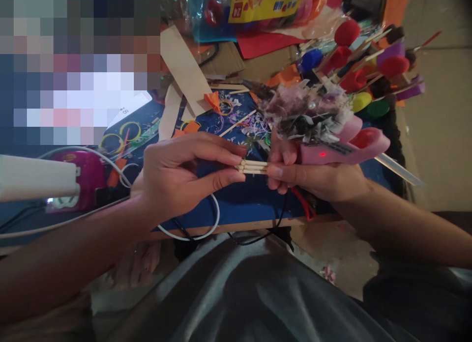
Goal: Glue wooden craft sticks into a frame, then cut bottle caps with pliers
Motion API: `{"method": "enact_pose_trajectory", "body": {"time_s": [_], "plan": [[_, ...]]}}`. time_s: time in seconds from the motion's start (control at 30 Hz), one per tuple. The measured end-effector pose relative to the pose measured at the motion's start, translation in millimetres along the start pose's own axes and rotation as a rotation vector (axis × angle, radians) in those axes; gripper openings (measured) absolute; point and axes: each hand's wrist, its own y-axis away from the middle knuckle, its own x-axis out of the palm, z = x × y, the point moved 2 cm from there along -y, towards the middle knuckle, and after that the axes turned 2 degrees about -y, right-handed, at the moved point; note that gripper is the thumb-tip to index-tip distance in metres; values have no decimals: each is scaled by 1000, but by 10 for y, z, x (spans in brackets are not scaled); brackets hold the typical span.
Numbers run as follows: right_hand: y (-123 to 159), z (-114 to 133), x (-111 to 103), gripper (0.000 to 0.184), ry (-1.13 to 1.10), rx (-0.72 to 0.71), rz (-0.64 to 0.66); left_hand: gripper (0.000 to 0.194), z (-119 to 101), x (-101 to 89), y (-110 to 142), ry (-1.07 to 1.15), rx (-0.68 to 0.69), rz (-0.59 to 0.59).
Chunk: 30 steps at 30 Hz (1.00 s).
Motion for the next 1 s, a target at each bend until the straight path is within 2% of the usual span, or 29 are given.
{"method": "enact_pose_trajectory", "body": {"time_s": [0.17,0.4,0.53,0.6,0.63,0.67,0.7,0.77,0.87,1.0], "plan": [[-4,11,11,56,4,5,6,32,-31,4,25,-21,-101,32],[-9,-4,-16,57,12,44,5,28,-57,16,-1,-22,-39,15],[-7,-8,-42,52,29,62,3,22,-64,9,-6,-45,-90,40],[-7,-14,-47,49,53,70,20,24,-61,6,-6,-35,-54,37],[-8,-16,-49,49,65,69,28,24,-47,9,-5,-43,-80,50],[-9,-18,-52,48,76,67,33,25,-48,5,-5,-33,-34,18],[-11,-19,-54,49,81,63,37,26,-35,13,-4,-29,-59,44],[-13,-19,-58,50,86,52,40,29,-39,13,-4,-3,-6,18],[-13,-19,-62,51,98,59,43,25,-37,17,-6,-26,-59,30],[-12,-15,-59,46,100,55,44,29,-44,17,-10,-18,-8,16]]}}
